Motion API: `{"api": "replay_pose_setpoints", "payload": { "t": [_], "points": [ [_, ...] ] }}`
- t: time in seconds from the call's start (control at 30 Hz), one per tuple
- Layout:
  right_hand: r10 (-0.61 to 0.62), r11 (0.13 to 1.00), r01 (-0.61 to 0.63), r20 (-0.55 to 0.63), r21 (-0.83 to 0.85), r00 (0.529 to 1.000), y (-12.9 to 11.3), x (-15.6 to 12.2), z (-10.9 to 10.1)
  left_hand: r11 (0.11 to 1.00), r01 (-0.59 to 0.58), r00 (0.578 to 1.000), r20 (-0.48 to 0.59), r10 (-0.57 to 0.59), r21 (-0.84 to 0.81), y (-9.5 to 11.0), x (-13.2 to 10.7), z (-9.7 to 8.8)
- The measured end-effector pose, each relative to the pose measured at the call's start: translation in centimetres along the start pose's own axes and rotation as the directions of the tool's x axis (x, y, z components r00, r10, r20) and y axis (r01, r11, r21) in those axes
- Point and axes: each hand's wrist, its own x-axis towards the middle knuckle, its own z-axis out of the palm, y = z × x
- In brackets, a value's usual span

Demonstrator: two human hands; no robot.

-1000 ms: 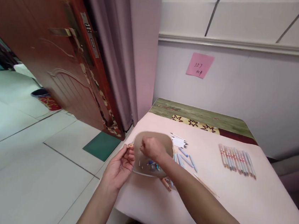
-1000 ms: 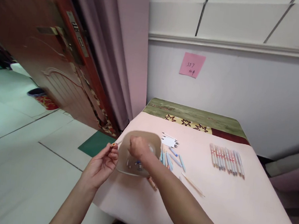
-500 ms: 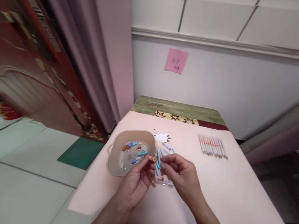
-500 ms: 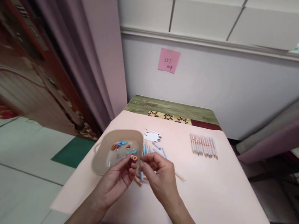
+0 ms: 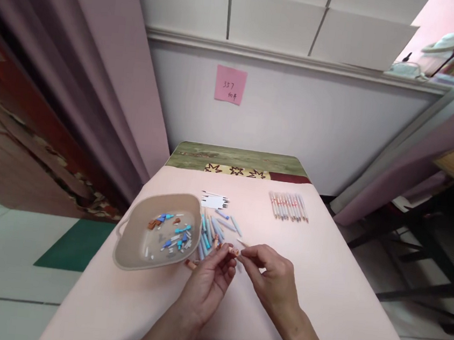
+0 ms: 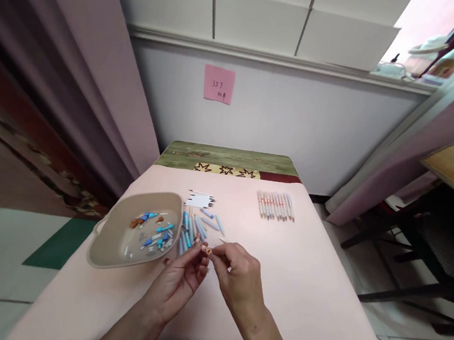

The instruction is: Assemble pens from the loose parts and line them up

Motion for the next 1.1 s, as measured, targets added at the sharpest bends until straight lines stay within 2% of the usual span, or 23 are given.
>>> {"api": "replay_pose_setpoints", "payload": {
  "t": [0.13,0.33,0.53,0.6,0.67,0.73,0.83,0.9,1.0,1.1],
  "points": [
    [0.003,0.999,-0.002,0.02,-0.048,1.0,1.2,-1.2,-0.8,1.0,0.015,1.0,-0.023,-0.015,0.02,-2.0,0.6,-0.2],
    [0.015,0.997,-0.013,0.022,-0.076,1.0,2.9,-2.7,-1.5,0.994,0.106,0.991,-0.087,-0.103,0.033,-4.2,1.3,-0.5],
    [0.094,0.995,-0.095,0.071,0.01,0.993,3.9,-3.3,-1.9,0.978,0.21,0.972,-0.105,-0.209,-0.003,-5.6,1.6,-0.9],
    [0.148,0.987,-0.151,0.053,0.048,0.988,4.6,-3.0,-2.3,0.974,0.224,0.969,-0.103,-0.224,-0.007,-5.5,1.7,-0.9],
    [0.205,0.979,-0.206,0.006,0.008,0.979,5.7,-2.6,-2.5,0.977,0.214,0.973,-0.091,-0.214,-0.006,-4.7,1.8,-0.9],
    [0.242,0.959,-0.243,-0.028,-0.146,0.97,7.2,-2.2,-2.2,0.986,0.167,0.982,-0.091,-0.167,-0.006,-3.6,1.8,-0.6],
    [0.262,0.881,-0.234,0.012,-0.41,0.965,9.2,-2.1,-0.6,0.998,0.065,0.992,-0.111,-0.066,-0.005,-1.8,1.8,-0.1],
    [0.261,0.851,-0.208,0.044,-0.481,0.964,9.9,-2.3,0.7,1.0,0.02,0.994,-0.103,-0.02,-0.004,-1.0,1.7,0.2],
    [0.255,0.849,-0.206,0.034,-0.487,0.966,9.6,-2.7,1.4,1.0,-0.008,0.995,-0.097,0.006,-0.023,-0.3,1.9,0.1],
    [0.262,0.883,-0.246,-0.015,-0.4,0.965,7.8,-3.2,0.0,0.998,-0.006,0.995,-0.098,0.001,-0.057,-0.2,2.4,-0.4]
  ]
}}
